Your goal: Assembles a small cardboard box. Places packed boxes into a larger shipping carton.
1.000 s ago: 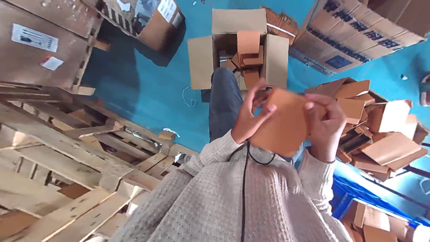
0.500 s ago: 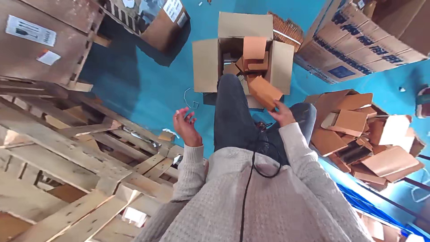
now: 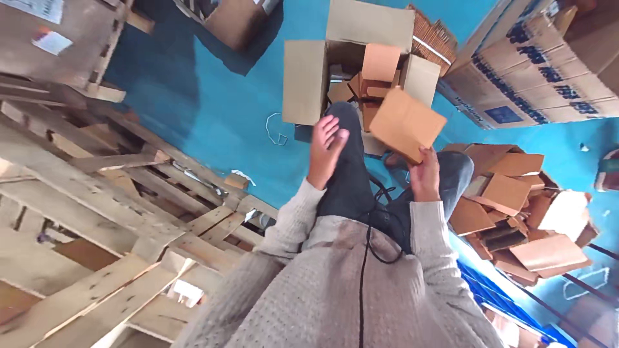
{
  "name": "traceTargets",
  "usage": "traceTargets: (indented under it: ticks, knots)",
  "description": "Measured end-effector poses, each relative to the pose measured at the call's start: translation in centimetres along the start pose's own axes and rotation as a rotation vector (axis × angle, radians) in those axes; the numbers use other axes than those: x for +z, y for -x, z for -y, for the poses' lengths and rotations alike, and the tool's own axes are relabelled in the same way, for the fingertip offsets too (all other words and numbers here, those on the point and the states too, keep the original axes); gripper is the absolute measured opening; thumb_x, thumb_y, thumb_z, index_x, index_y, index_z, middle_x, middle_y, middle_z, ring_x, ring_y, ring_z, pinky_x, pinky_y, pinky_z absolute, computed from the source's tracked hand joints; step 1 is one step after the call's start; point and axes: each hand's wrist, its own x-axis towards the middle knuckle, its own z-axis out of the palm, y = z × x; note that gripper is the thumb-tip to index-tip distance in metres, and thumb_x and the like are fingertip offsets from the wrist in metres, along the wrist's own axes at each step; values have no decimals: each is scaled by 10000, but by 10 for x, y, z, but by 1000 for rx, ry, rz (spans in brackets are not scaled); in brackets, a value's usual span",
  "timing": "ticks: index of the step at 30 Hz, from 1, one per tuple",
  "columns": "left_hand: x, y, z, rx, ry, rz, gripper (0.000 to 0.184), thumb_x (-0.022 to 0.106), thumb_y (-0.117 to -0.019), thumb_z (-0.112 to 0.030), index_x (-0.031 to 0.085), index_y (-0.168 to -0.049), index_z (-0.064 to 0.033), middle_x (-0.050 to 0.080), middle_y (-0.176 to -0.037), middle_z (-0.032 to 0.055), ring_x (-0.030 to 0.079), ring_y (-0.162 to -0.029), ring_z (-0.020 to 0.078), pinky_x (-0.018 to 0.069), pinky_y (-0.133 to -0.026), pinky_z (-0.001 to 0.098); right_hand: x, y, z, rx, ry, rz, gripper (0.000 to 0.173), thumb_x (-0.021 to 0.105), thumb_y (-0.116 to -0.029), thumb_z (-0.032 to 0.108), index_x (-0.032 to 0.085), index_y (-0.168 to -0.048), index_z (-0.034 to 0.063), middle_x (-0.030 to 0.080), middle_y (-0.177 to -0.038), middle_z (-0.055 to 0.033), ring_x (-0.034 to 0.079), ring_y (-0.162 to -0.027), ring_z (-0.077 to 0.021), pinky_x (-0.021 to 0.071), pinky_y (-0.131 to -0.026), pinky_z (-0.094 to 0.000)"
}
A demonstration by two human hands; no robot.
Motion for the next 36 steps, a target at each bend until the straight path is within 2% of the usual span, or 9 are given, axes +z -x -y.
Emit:
traceTargets:
  ticks: [2,5,7,9,12,18,27,32,36]
  knots:
    - [31,-26,-2,-84,-29,115,981,771,-858,-408,251,-1563,34,476,-1512,204,507,-1375,218,451,-1132,366,5,-1,11,-46,45,274,552,576,-972,171,371,-1480,110,611,-1314,-40,639,-1143,-154,566,-959,-373]
    - [47,-46,-7,-236,70,43,715,846,-824,-282,510,-1395,-11,681,-1219,132,695,-1062,187,596,-926,393,9,-23,19,-66,63,548,581,726,-919,341,461,-1403,160,639,-1297,17,648,-1126,-122,574,-941,-344]
    - [42,-54,1,-282,106,-104,642,817,-858,-373,546,-1345,-53,710,-1135,84,718,-964,174,623,-833,393,8,-60,20,-12,129,590,586,570,-975,583,559,-1360,140,660,-1287,10,650,-1128,-128,562,-947,-339]
    - [35,-66,18,-302,173,-272,576,751,-925,-336,510,-1357,-41,708,-1122,77,716,-975,178,624,-847,393,9,-114,8,67,243,500,534,352,-1083,477,526,-1399,83,639,-1360,-45,632,-1205,-162,537,-992,-369]
    - [31,-76,36,-332,177,-443,496,628,-1000,-301,464,-1357,4,702,-1070,97,716,-957,188,624,-843,398,5,-216,-48,216,336,283,485,513,-1063,338,475,-1440,34,609,-1383,-120,612,-1233,-200,523,-1002,-391]
    - [41,-90,42,-437,4,-604,532,545,-1044,-342,408,-1402,27,702,-1101,97,715,-989,169,617,-877,380,-6,-350,-173,431,616,162,862,745,-923,304,274,-1564,-29,407,-1534,-296,457,-1387,-412,422,-1112,-553]
    - [46,-106,47,-546,-132,-645,470,491,-1033,-406,459,-1346,-57,720,-1040,-16,717,-944,74,620,-831,288,17,-442,-210,233,801,114,1073,857,-788,184,177,-1573,-88,325,-1577,-325,365,-1461,-428,335,-1196,-528]
    - [60,-110,48,-562,-156,-659,465,510,-1017,-425,470,-1318,-73,726,-1027,-22,719,-942,74,621,-827,284,23,-458,-225,315,929,62,975,841,-827,242,272,-1550,-79,485,-1456,-334,500,-1351,-452,410,-1122,-575]
    - [65,-113,49,-539,-172,-670,427,494,-1030,-409,483,-1295,-74,728,-1008,-23,723,-927,76,625,-814,287,20,-448,-243,452,1087,195,653,697,-941,439,580,-1377,-33,570,-1354,-325,534,-1284,-485,432,-1037,-645]
